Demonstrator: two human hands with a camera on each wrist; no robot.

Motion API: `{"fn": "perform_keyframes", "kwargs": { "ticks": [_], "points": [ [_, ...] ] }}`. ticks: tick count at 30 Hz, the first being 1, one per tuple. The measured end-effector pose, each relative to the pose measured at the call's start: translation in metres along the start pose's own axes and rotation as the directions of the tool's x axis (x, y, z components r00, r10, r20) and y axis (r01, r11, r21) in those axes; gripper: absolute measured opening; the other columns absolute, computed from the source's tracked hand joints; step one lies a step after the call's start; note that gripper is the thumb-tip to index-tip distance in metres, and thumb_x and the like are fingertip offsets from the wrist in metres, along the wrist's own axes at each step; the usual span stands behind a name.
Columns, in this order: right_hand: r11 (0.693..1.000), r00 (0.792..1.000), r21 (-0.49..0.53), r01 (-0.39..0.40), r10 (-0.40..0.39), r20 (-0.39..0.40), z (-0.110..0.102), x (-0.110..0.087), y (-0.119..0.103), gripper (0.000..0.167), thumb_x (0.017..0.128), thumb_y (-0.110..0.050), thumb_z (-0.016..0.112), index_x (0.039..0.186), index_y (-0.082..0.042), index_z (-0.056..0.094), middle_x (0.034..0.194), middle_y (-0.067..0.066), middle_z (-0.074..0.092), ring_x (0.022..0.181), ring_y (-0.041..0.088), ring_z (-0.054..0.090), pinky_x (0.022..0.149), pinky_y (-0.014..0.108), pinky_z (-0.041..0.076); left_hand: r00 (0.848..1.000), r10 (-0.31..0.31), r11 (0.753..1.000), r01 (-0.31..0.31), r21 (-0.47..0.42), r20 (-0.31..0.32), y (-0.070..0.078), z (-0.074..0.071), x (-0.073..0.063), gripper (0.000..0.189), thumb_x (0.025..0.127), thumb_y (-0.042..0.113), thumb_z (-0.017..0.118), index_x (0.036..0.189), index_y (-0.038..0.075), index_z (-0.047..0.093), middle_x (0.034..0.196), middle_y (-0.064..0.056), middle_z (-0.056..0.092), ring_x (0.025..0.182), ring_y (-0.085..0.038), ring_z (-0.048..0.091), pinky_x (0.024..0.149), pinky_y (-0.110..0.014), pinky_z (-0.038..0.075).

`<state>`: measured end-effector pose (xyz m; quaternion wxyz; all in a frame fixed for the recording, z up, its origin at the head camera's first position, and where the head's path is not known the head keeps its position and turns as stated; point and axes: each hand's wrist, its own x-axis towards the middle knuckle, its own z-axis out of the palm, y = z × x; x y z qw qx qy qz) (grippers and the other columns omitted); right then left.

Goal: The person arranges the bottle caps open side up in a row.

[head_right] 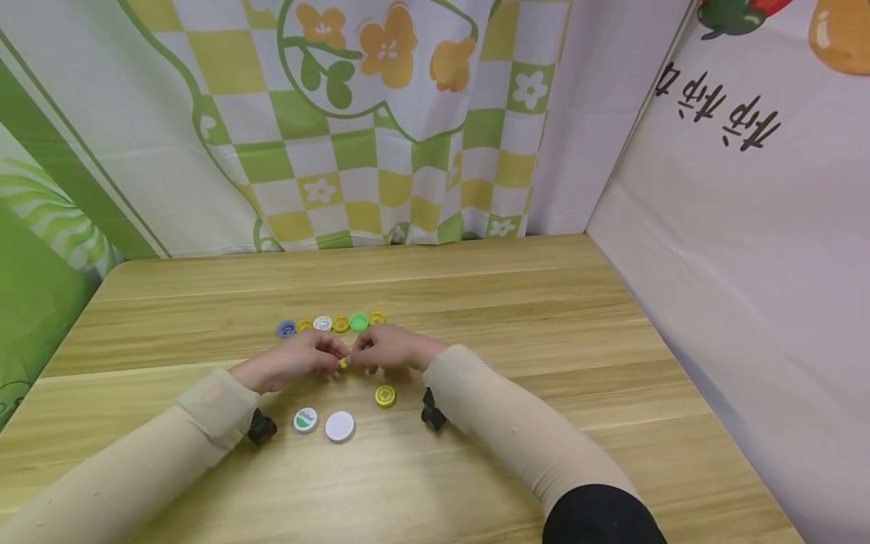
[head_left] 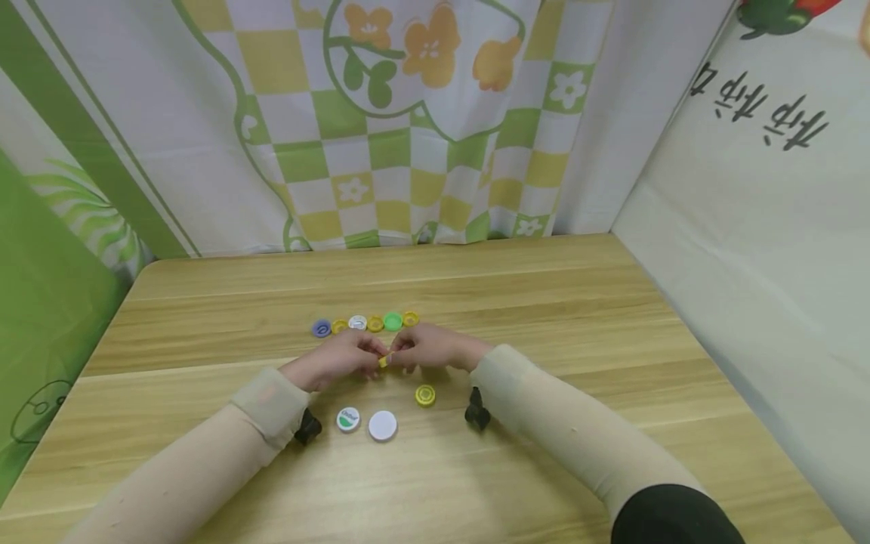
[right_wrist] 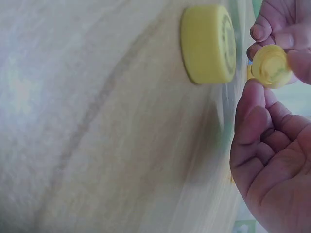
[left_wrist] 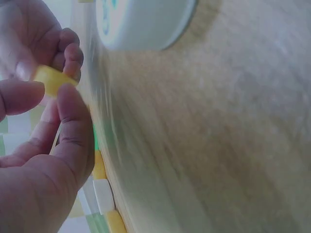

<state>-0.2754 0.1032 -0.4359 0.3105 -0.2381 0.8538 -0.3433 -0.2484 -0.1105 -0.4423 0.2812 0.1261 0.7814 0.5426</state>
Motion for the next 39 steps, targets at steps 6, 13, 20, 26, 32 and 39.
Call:
{"fn": "perform_keyframes", "kwargs": {
  "ticks": [6,13,20,26,32,39],
  "points": [
    [0.981,0.999,0.19,-0.026,0.031,-0.02,-0.004,0.0,0.003,0.028,0.106,-0.026,0.058,0.113,-0.001,0.069,0.099,0.007,0.068,0.09,0.017,0.061,0.075,0.028,0.053,0.998,0.034,0.999,-0.034,0.018,-0.055,0.0,0.003,0.004,0.032,0.088,-0.004,0.065,0.118,-0.013,0.065,0.105,-0.017,0.068,0.091,-0.021,0.064,0.083,-0.035,0.058],
    [0.966,0.991,0.257,-0.036,0.069,-0.117,-0.004,0.0,0.004,0.033,0.109,-0.031,0.053,0.105,-0.002,0.068,0.095,0.007,0.068,0.086,0.017,0.06,0.074,0.028,0.052,0.985,0.013,0.998,-0.004,0.055,-0.172,0.002,0.005,0.011,0.022,0.096,0.004,0.066,0.115,-0.007,0.065,0.104,-0.013,0.066,0.092,-0.021,0.061,0.082,-0.033,0.053],
    [0.929,0.976,0.37,-0.012,0.091,-0.198,-0.008,0.001,0.003,0.026,0.11,-0.024,0.051,0.103,-0.002,0.064,0.089,0.007,0.066,0.079,0.015,0.058,0.07,0.026,0.049,0.967,0.013,0.999,-0.021,-0.031,-0.255,0.007,0.007,0.016,0.018,0.1,0.002,0.06,0.115,-0.009,0.061,0.102,-0.018,0.068,0.092,-0.025,0.066,0.086,-0.036,0.056],
    [0.927,0.957,0.376,0.011,0.099,-0.271,-0.011,0.001,0.004,0.023,0.108,-0.019,0.055,0.118,0.001,0.064,0.099,0.011,0.069,0.084,0.017,0.063,0.074,0.028,0.055,0.962,0.001,0.994,-0.031,-0.105,-0.273,0.01,0.005,0.022,0.022,0.103,0.001,0.056,0.12,-0.012,0.058,0.109,-0.022,0.066,0.097,-0.031,0.067,0.091,-0.041,0.058],
    [0.921,0.946,0.388,0.041,0.088,-0.311,-0.015,0.001,0.006,0.021,0.105,-0.012,0.06,0.12,0.002,0.063,0.107,0.022,0.072,0.093,0.028,0.068,0.082,0.038,0.059,0.954,0.001,0.985,-0.053,-0.164,-0.301,0.013,0.004,0.028,0.025,0.103,0.0,0.056,0.125,-0.011,0.056,0.107,-0.019,0.064,0.101,-0.035,0.067,0.092,-0.04,0.059],
    [0.913,0.939,0.408,0.028,0.116,-0.324,-0.019,-0.001,0.006,0.022,0.106,-0.01,0.058,0.124,0.003,0.061,0.108,0.02,0.072,0.099,0.032,0.069,0.086,0.039,0.06,0.94,-0.008,0.986,-0.049,-0.158,-0.34,0.016,0.004,0.038,0.027,0.105,0.002,0.056,0.127,-0.011,0.059,0.117,-0.021,0.064,0.098,-0.027,0.068,0.091,-0.036,0.059]
  ]
}}
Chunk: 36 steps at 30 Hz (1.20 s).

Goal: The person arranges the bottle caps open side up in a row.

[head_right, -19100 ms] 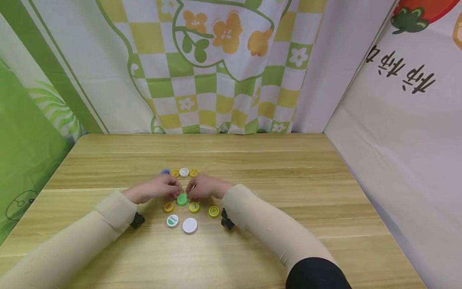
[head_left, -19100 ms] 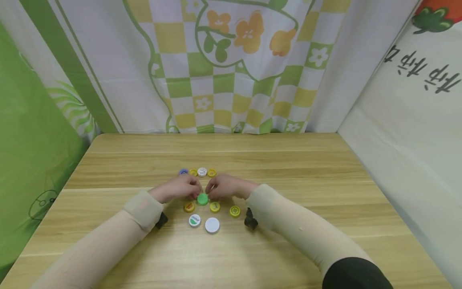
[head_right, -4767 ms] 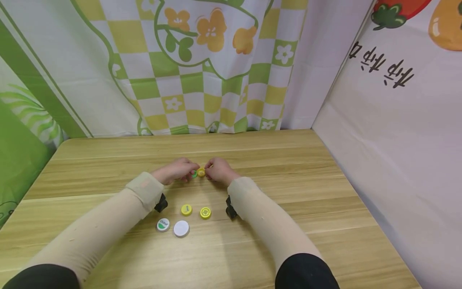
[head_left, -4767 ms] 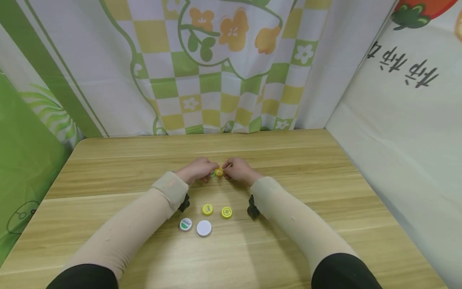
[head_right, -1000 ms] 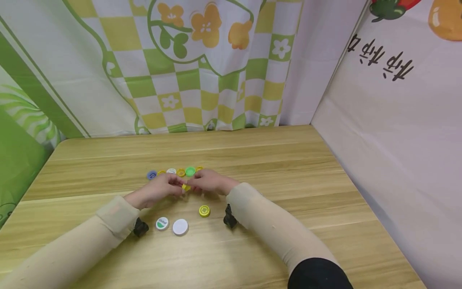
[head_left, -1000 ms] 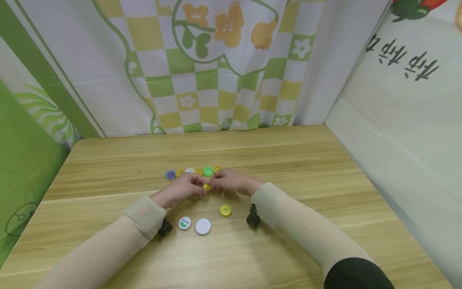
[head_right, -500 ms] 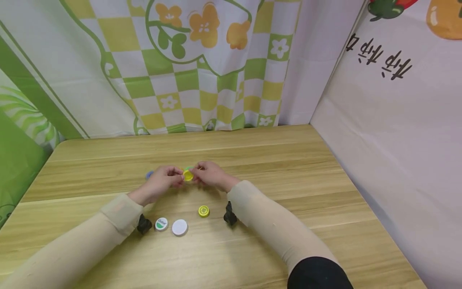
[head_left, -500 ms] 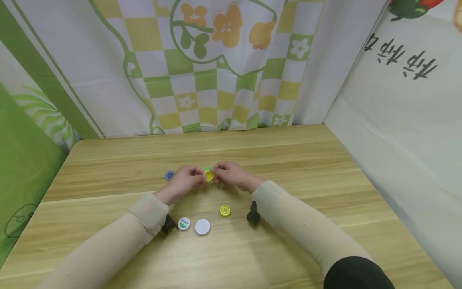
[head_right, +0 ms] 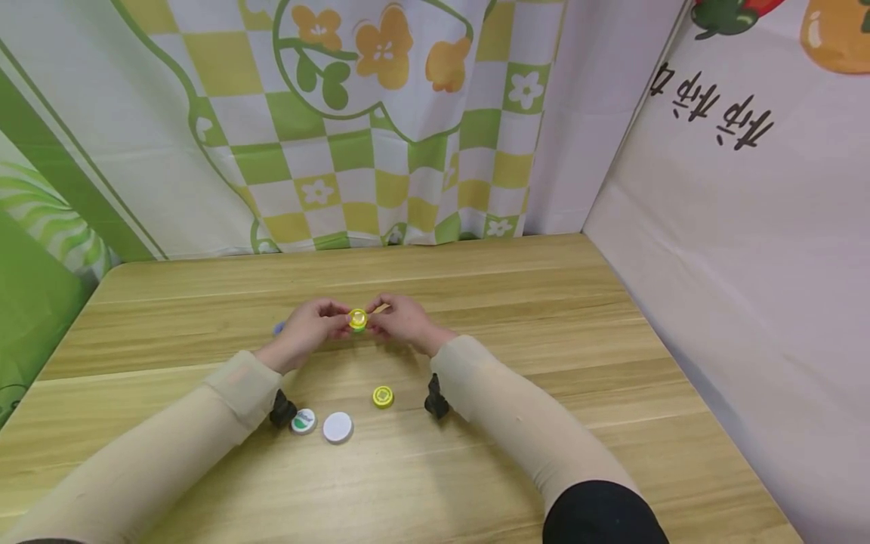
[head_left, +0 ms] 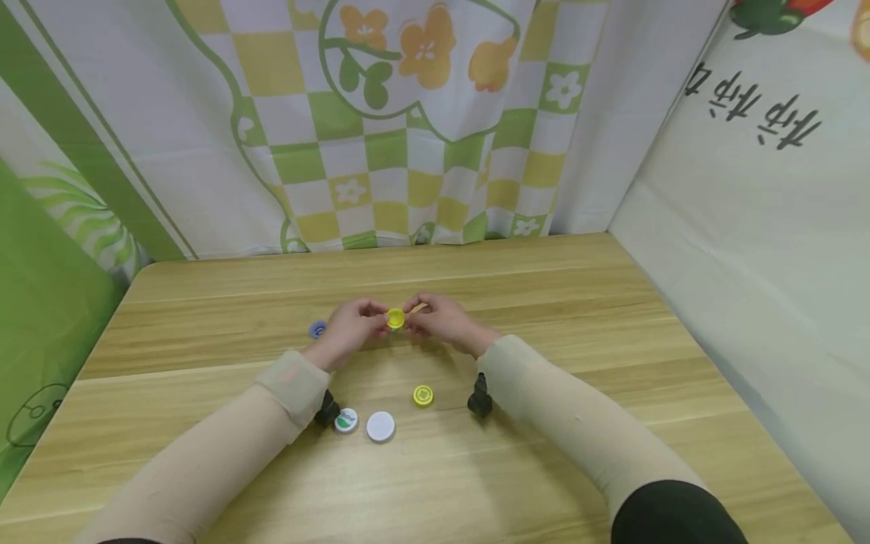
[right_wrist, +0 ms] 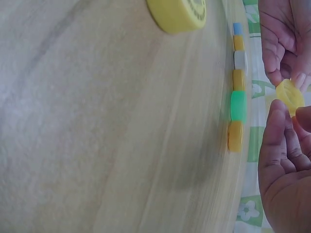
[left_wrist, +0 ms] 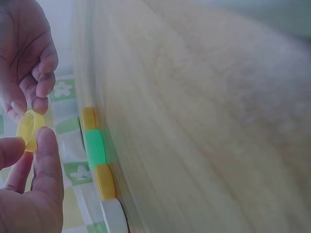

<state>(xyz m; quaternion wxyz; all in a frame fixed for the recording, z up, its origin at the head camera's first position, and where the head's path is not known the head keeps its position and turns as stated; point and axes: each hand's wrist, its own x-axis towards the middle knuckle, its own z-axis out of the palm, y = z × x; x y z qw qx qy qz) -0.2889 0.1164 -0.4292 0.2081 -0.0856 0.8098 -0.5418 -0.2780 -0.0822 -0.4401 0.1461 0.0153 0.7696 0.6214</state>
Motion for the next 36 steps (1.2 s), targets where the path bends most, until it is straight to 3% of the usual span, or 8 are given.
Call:
{"fn": "perform_keyframes", "kwargs": {
  "ticks": [8,13,18,22,26,31,36],
  "points": [
    [1.0,0.999,-0.009,-0.014,0.014,-0.042,-0.005,0.0,0.001,0.022,0.105,-0.008,0.057,0.122,0.006,0.062,0.108,0.023,0.072,0.102,0.037,0.069,0.088,0.041,0.06,1.0,-0.005,1.0,0.005,0.027,-0.01,0.006,0.008,0.008,0.024,0.105,0.001,0.053,0.124,-0.012,0.061,0.115,-0.021,0.066,0.088,-0.017,0.067,0.089,-0.035,0.059],
    [0.999,0.998,-0.018,-0.034,0.033,-0.059,-0.008,0.002,0.003,0.019,0.105,-0.005,0.055,0.119,0.006,0.061,0.104,0.022,0.071,0.09,0.028,0.07,0.08,0.031,0.06,1.0,0.002,1.0,-0.003,0.031,0.013,0.008,0.013,0.014,0.022,0.105,0.002,0.052,0.118,-0.013,0.061,0.108,-0.018,0.065,0.086,-0.017,0.065,0.088,-0.035,0.06],
    [0.996,0.995,-0.065,-0.065,0.059,-0.085,-0.012,0.004,0.005,0.018,0.105,-0.005,0.054,0.117,0.007,0.062,0.094,0.014,0.07,0.079,0.015,0.066,0.072,0.025,0.058,0.998,-0.035,0.999,0.034,0.026,0.06,0.012,0.017,0.021,0.032,0.107,0.008,0.045,0.125,-0.015,0.059,0.112,-0.019,0.062,0.095,-0.023,0.067,0.087,-0.033,0.06],
    [0.988,0.991,-0.123,-0.094,0.081,-0.107,-0.017,0.005,0.007,0.019,0.106,-0.006,0.053,0.117,0.006,0.062,0.094,0.013,0.07,0.077,0.013,0.066,0.07,0.023,0.057,0.993,-0.072,0.997,0.07,0.026,0.098,0.017,0.025,0.026,0.038,0.108,0.013,0.044,0.131,-0.015,0.055,0.115,-0.019,0.059,0.103,-0.029,0.066,0.09,-0.034,0.059],
    [0.982,0.99,-0.16,-0.101,0.083,-0.116,-0.022,0.007,0.008,0.018,0.106,-0.006,0.053,0.116,0.006,0.062,0.095,0.013,0.07,0.078,0.014,0.067,0.073,0.025,0.059,0.99,-0.096,0.995,0.092,0.041,0.101,0.021,0.031,0.029,0.04,0.109,0.016,0.045,0.134,-0.014,0.053,0.113,-0.016,0.058,0.1,-0.026,0.064,0.094,-0.036,0.057],
    [0.975,0.989,-0.196,-0.105,0.081,-0.126,-0.024,0.01,0.011,0.015,0.103,-0.005,0.055,0.113,0.004,0.063,0.091,0.011,0.069,0.077,0.014,0.066,0.071,0.023,0.057,0.988,-0.123,0.991,0.117,0.059,0.099,0.026,0.035,0.031,0.03,0.107,0.018,0.047,0.12,-0.009,0.056,0.104,-0.01,0.057,0.095,-0.022,0.06,0.099,-0.04,0.053],
    [0.95,0.989,-0.296,-0.101,0.063,-0.135,-0.024,0.012,0.014,0.012,0.098,-0.002,0.057,0.106,0.001,0.065,0.085,0.007,0.07,0.073,0.012,0.061,0.064,0.018,0.049,0.981,-0.129,0.99,0.119,0.081,0.144,0.027,0.036,0.033,0.021,0.106,0.016,0.048,0.106,-0.004,0.055,0.094,-0.006,0.054,0.087,-0.018,0.056,0.101,-0.042,0.051]
  ]
}}
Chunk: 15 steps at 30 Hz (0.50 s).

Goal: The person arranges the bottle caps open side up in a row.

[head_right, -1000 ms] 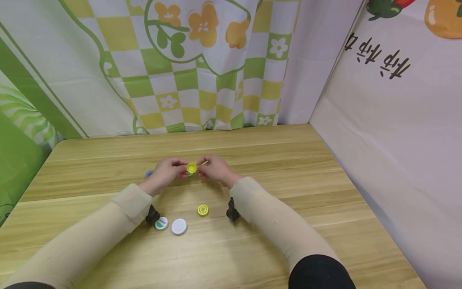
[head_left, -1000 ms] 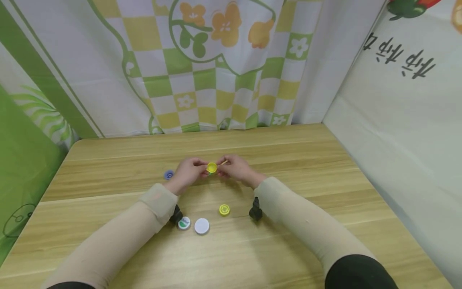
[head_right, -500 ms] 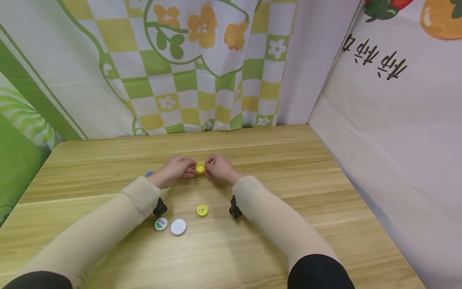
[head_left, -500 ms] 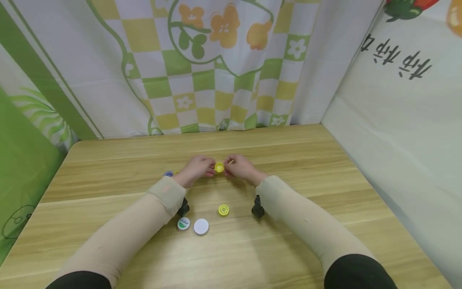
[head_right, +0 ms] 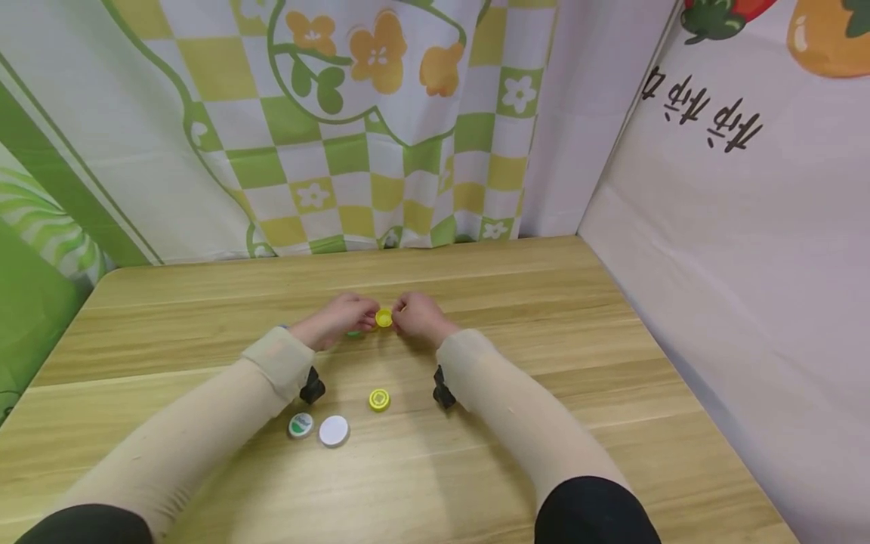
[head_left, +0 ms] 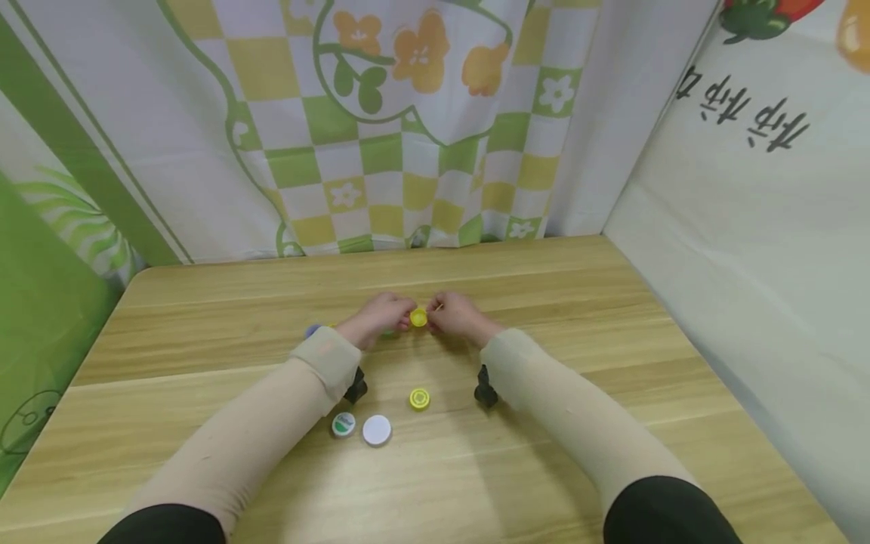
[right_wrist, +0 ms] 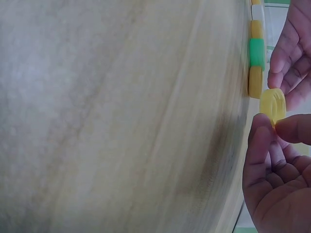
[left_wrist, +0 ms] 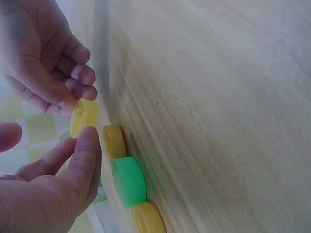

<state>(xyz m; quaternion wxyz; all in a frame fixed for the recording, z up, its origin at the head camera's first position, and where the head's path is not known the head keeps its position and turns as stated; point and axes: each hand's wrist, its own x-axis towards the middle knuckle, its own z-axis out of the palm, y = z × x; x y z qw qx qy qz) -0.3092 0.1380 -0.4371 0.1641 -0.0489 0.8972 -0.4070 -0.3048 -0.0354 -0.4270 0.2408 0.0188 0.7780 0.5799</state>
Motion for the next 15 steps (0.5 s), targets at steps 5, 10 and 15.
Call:
{"fn": "perform_keyframes", "kwargs": {
  "ticks": [5,10,15],
  "points": [
    [0.999,1.0,-0.049,0.003,-0.003,-0.001,0.0007,0.0008,0.0007,0.012,0.098,-0.004,0.057,0.106,0.0,0.065,0.086,0.008,0.071,0.075,0.013,0.059,0.064,0.02,0.047,1.0,-0.006,1.0,0.006,0.01,0.027,-0.0005,-0.0001,0.0011,0.035,0.107,0.016,0.047,0.127,-0.01,0.055,0.095,-0.006,0.054,0.088,-0.017,0.053,0.1,-0.041,0.049],
    [0.997,1.0,-0.07,-0.013,0.012,-0.003,-0.0006,0.0021,0.0026,0.013,0.099,-0.005,0.057,0.108,0.0,0.065,0.088,0.007,0.069,0.078,0.015,0.059,0.067,0.022,0.048,0.999,-0.015,1.0,0.016,-0.018,0.029,0.0002,0.002,0.0037,0.047,0.109,0.018,0.046,0.144,-0.013,0.042,0.113,-0.014,0.054,0.097,-0.02,0.055,0.104,-0.04,0.049],
    [0.997,1.0,-0.075,-0.024,0.024,-0.005,-0.0026,0.0031,0.0049,0.013,0.099,-0.005,0.057,0.107,0.0,0.065,0.089,0.007,0.069,0.08,0.016,0.059,0.069,0.024,0.048,1.0,-0.003,1.0,0.004,-0.01,0.027,0.0019,0.0047,0.0063,0.046,0.109,0.018,0.046,0.143,-0.012,0.044,0.124,-0.02,0.053,0.103,-0.024,0.055,0.103,-0.04,0.05]
  ]
}}
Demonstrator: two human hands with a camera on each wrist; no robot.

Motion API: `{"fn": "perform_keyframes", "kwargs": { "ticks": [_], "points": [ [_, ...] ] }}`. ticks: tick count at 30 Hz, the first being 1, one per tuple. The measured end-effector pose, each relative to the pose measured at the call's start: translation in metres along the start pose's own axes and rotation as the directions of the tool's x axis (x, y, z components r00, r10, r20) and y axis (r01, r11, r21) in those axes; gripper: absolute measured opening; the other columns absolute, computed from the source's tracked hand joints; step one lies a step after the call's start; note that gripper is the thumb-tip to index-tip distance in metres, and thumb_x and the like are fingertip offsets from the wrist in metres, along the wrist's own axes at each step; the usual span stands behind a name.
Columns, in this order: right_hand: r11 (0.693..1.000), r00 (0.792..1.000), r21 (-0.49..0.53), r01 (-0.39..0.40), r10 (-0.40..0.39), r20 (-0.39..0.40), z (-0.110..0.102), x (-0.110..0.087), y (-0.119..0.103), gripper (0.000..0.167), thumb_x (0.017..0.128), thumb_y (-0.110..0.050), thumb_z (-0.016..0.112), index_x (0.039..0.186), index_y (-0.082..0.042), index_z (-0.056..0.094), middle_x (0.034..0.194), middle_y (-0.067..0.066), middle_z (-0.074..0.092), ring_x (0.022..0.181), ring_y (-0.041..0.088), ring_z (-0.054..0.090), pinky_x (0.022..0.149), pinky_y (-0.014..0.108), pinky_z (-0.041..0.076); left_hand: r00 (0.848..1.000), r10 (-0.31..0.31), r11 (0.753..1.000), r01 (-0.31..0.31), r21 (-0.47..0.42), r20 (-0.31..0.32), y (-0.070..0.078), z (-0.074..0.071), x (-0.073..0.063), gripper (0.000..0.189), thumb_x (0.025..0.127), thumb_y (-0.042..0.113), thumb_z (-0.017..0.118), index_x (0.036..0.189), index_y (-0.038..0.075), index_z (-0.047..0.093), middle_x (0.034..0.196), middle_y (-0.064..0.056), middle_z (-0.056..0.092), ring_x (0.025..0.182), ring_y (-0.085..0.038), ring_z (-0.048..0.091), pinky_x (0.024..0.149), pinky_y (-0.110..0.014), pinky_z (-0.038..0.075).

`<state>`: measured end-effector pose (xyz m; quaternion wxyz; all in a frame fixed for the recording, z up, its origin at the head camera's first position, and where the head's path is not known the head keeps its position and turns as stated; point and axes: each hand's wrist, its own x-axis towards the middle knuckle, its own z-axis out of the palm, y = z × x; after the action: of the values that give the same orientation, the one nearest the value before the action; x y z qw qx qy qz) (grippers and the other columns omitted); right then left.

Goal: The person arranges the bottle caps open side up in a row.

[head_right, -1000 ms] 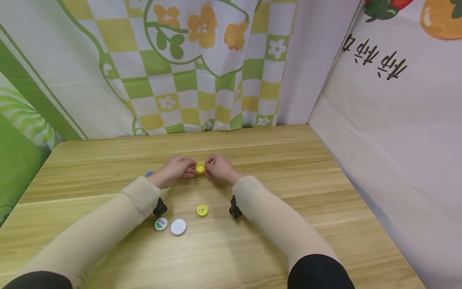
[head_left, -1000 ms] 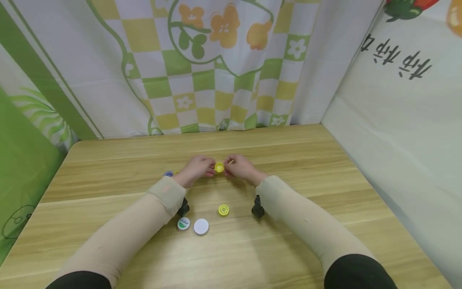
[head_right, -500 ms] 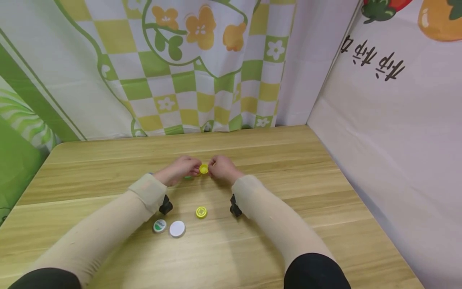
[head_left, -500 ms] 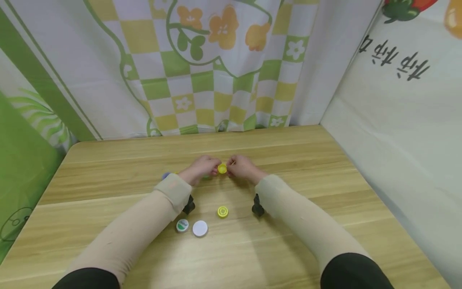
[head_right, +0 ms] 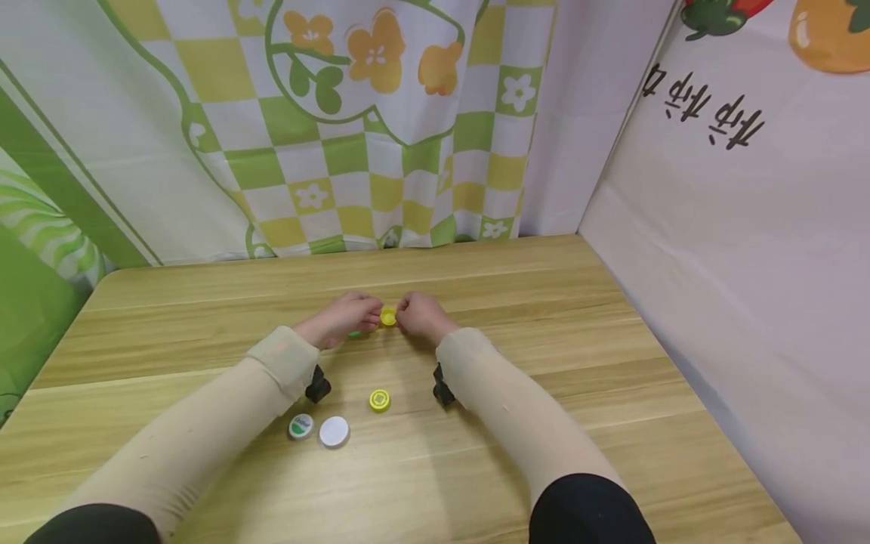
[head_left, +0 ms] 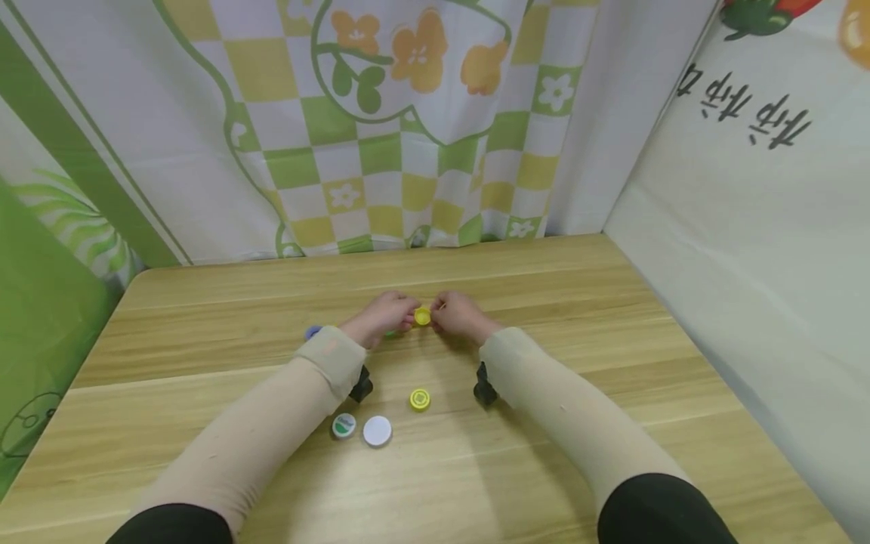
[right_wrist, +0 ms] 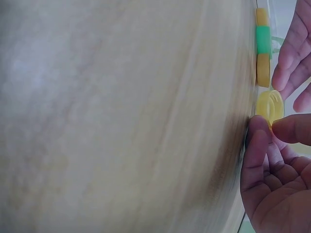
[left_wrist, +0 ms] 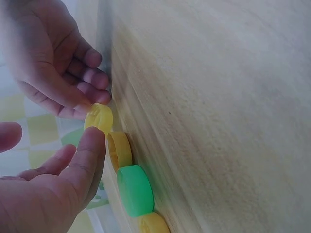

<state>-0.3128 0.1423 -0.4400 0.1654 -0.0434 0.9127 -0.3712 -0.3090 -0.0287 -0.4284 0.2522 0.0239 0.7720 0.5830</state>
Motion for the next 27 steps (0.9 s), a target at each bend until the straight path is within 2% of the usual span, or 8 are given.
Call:
{"fn": "perform_keyframes", "kwargs": {
  "ticks": [5,8,12,17,24,27],
  "points": [
    [1.0,1.0,0.012,-0.011,0.011,0.0,-0.0016,0.0004,-0.0001,0.013,0.099,-0.006,0.057,0.107,0.0,0.065,0.088,0.007,0.069,0.078,0.016,0.058,0.067,0.024,0.047,1.0,-0.011,1.0,0.011,0.004,0.001,0.0025,0.0013,-0.0017,0.051,0.109,0.019,0.047,0.148,-0.012,0.038,0.134,-0.024,0.052,0.109,-0.026,0.054,0.105,-0.041,0.048],
    [1.0,1.0,0.011,-0.015,0.015,-0.001,-0.0018,0.0013,-0.0001,0.013,0.096,-0.005,0.059,0.106,0.0,0.066,0.085,0.006,0.068,0.076,0.014,0.057,0.065,0.023,0.047,1.0,-0.022,1.0,0.022,-0.002,0.002,0.0033,0.0012,-0.0025,0.053,0.108,0.018,0.048,0.15,-0.012,0.036,0.135,-0.023,0.051,0.107,-0.025,0.054,0.105,-0.041,0.048],
    [1.0,1.0,0.014,-0.011,0.011,0.0,-0.0021,0.002,0.0,0.013,0.094,-0.004,0.06,0.106,0.0,0.065,0.083,0.006,0.068,0.073,0.014,0.057,0.063,0.022,0.047,1.0,-0.013,1.0,0.013,0.001,0.006,0.0031,0.0008,-0.002,0.049,0.107,0.017,0.049,0.146,-0.012,0.041,0.121,-0.019,0.055,0.096,-0.02,0.054,0.102,-0.04,0.049],
    [1.0,1.0,0.026,-0.017,0.016,0.014,-0.0023,0.0026,-0.0001,0.018,0.094,-0.004,0.06,0.11,0.001,0.064,0.085,0.007,0.069,0.073,0.014,0.057,0.064,0.023,0.047,1.0,-0.022,1.0,0.022,0.007,0.018,0.0037,0.0003,-0.0038,0.049,0.107,0.016,0.049,0.146,-0.011,0.041,0.112,-0.014,0.055,0.092,-0.018,0.053,0.102,-0.042,0.048],
    [1.0,1.0,0.021,0.002,-0.002,0.025,-0.0025,0.0026,0.0017,0.022,0.092,-0.002,0.059,0.112,0.002,0.066,0.086,0.007,0.069,0.073,0.014,0.057,0.064,0.023,0.047,0.999,-0.03,0.999,0.03,0.027,0.016,0.002,-0.0008,-0.0048,0.053,0.106,0.019,0.049,0.15,-0.011,0.038,0.134,-0.02,0.053,0.107,-0.023,0.054,0.105,-0.04,0.049],
    [1.0,1.0,0.013,0.011,-0.011,0.023,-0.0019,0.0023,0.002,0.022,0.091,-0.002,0.06,0.111,0.001,0.067,0.086,0.006,0.068,0.073,0.014,0.055,0.064,0.023,0.046,0.999,-0.023,1.0,0.022,0.019,0.022,0.001,-0.0008,-0.0046,0.05,0.106,0.017,0.049,0.147,-0.011,0.042,0.134,-0.021,0.053,0.107,-0.023,0.054,0.106,-0.042,0.048]
  ]
}}
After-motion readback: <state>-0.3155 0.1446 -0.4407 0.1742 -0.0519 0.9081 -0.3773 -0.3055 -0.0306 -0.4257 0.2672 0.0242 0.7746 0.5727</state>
